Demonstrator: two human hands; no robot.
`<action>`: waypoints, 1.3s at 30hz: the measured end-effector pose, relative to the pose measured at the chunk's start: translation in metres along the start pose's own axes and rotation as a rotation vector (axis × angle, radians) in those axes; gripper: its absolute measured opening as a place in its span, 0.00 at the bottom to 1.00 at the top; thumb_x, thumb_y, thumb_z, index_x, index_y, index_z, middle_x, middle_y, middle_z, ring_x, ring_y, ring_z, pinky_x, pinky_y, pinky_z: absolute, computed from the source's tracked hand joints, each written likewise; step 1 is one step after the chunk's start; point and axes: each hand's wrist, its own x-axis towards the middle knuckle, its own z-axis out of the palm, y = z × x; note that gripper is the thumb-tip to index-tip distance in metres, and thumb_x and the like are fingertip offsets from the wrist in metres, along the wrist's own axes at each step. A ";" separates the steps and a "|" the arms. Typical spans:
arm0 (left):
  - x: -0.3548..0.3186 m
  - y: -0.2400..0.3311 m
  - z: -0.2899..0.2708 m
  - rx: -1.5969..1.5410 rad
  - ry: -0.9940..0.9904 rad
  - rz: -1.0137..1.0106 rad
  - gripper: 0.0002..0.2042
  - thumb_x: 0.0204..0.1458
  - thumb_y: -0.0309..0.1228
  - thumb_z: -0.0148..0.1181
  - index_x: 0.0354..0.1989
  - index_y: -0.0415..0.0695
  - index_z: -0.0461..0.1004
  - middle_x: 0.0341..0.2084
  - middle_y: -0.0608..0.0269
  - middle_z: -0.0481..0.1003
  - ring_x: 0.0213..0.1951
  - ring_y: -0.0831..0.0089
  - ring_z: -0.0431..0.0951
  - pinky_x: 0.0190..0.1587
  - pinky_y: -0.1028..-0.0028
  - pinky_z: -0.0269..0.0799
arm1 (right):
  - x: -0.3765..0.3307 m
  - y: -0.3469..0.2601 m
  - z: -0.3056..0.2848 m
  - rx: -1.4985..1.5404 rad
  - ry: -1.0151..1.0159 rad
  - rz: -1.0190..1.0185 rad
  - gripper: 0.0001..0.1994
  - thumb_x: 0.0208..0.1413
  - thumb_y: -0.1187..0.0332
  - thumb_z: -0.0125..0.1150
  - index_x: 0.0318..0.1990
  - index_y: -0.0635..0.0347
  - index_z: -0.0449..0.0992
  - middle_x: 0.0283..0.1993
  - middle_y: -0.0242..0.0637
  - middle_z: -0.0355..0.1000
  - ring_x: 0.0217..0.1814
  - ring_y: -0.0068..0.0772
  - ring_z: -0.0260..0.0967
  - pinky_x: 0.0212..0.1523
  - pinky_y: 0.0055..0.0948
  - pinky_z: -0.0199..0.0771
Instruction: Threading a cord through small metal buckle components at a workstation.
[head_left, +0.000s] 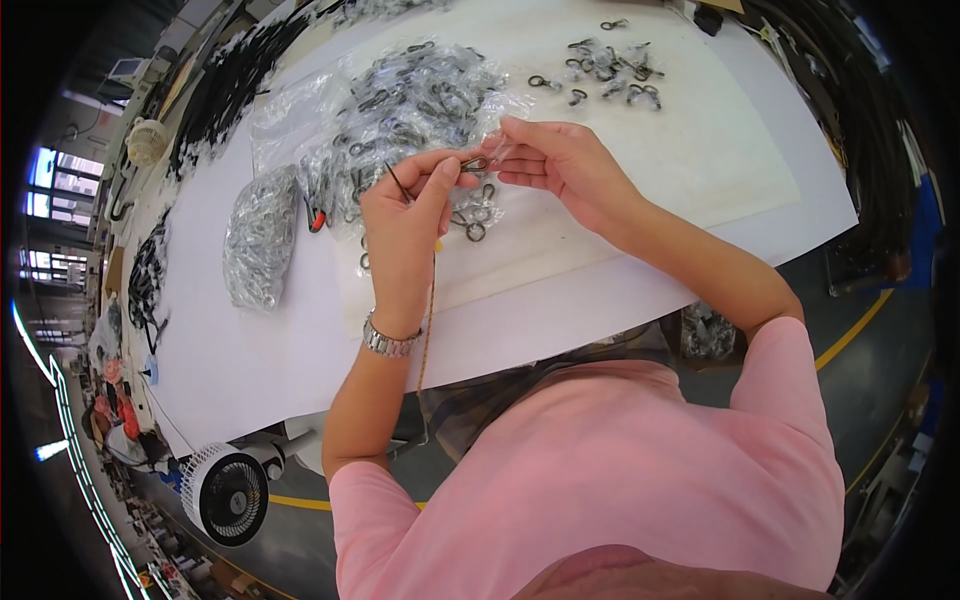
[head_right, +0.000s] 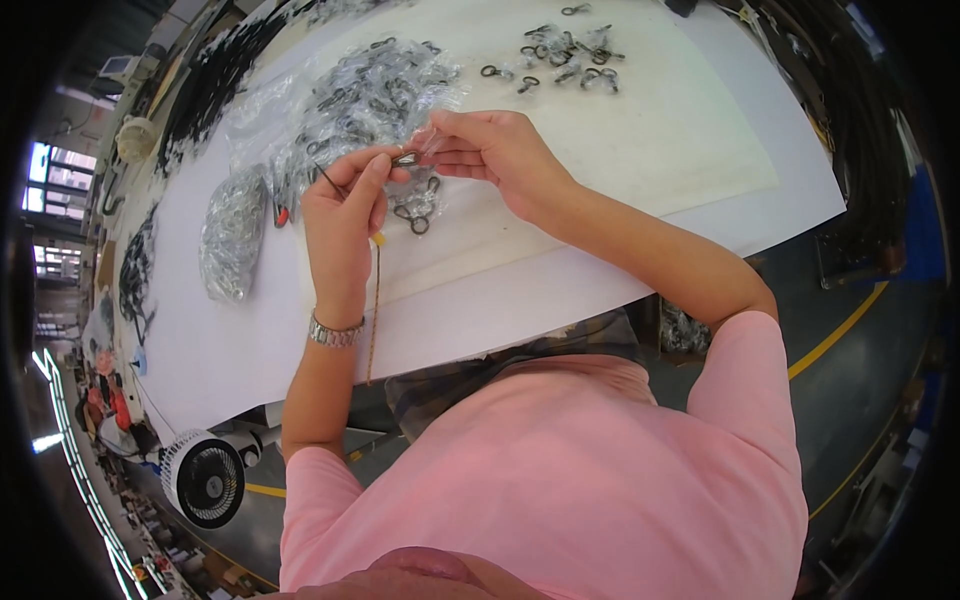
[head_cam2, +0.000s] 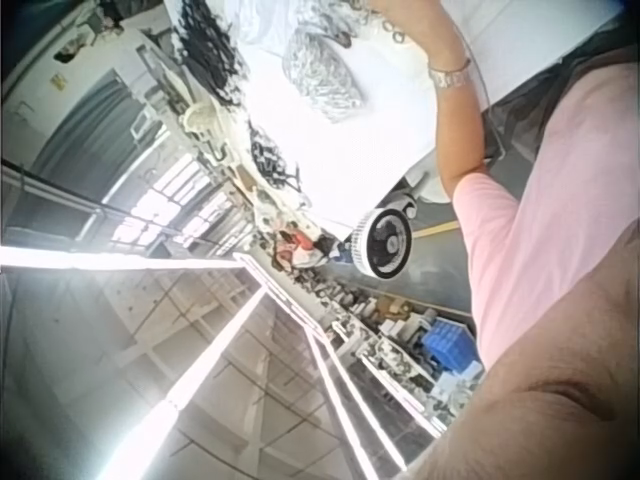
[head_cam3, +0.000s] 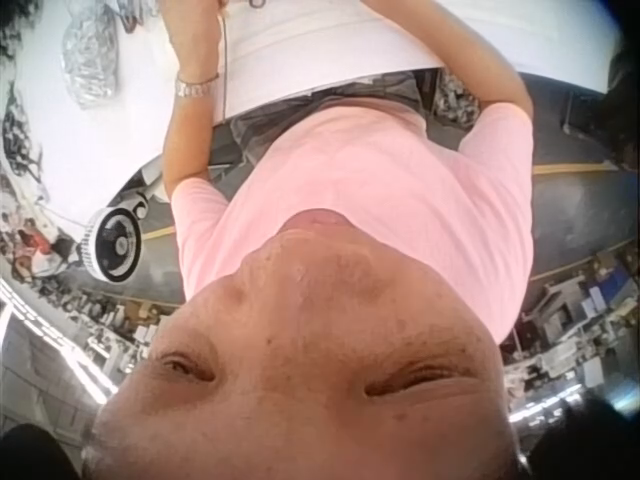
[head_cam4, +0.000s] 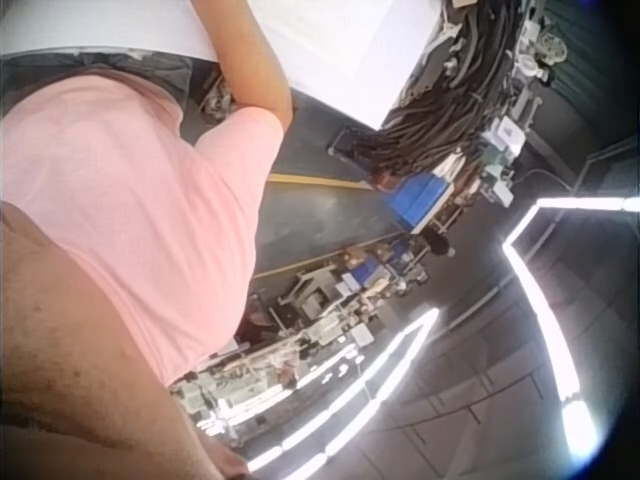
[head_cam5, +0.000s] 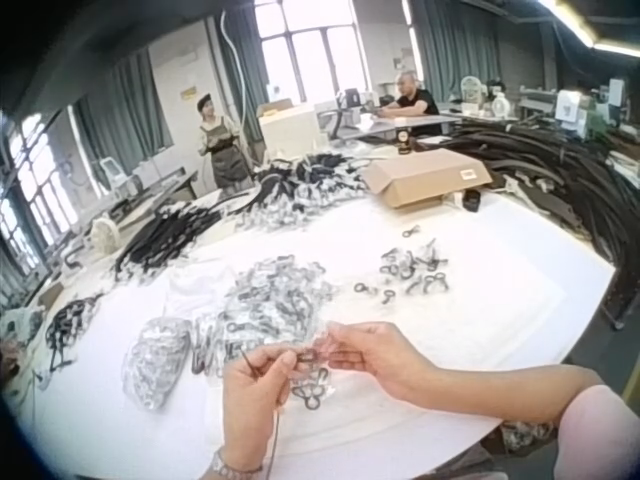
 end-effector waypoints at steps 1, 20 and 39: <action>-0.001 0.001 0.001 0.024 0.002 0.003 0.09 0.64 0.28 0.61 0.46 0.38 0.83 0.29 0.65 0.83 0.20 0.91 0.62 0.22 0.85 0.56 | 0.000 0.000 0.000 0.020 0.002 0.010 0.17 0.68 0.58 0.61 0.47 0.65 0.83 0.46 0.37 0.82 0.48 0.26 0.80 0.56 0.28 0.78; -0.005 0.002 0.008 0.094 0.072 0.047 0.08 0.63 0.28 0.63 0.46 0.39 0.79 0.28 0.64 0.85 0.18 0.93 0.61 0.21 0.85 0.53 | -0.003 -0.001 0.005 0.015 -0.101 -0.007 0.20 0.74 0.56 0.49 0.50 0.64 0.81 0.51 0.39 0.82 0.51 0.32 0.82 0.56 0.28 0.76; -0.004 -0.009 0.010 0.227 0.036 0.106 0.05 0.62 0.28 0.64 0.40 0.39 0.78 0.27 0.66 0.83 0.19 0.91 0.63 0.21 0.85 0.53 | -0.006 0.003 0.008 0.055 -0.129 -0.057 0.19 0.73 0.59 0.52 0.54 0.68 0.78 0.52 0.42 0.81 0.50 0.31 0.81 0.58 0.31 0.79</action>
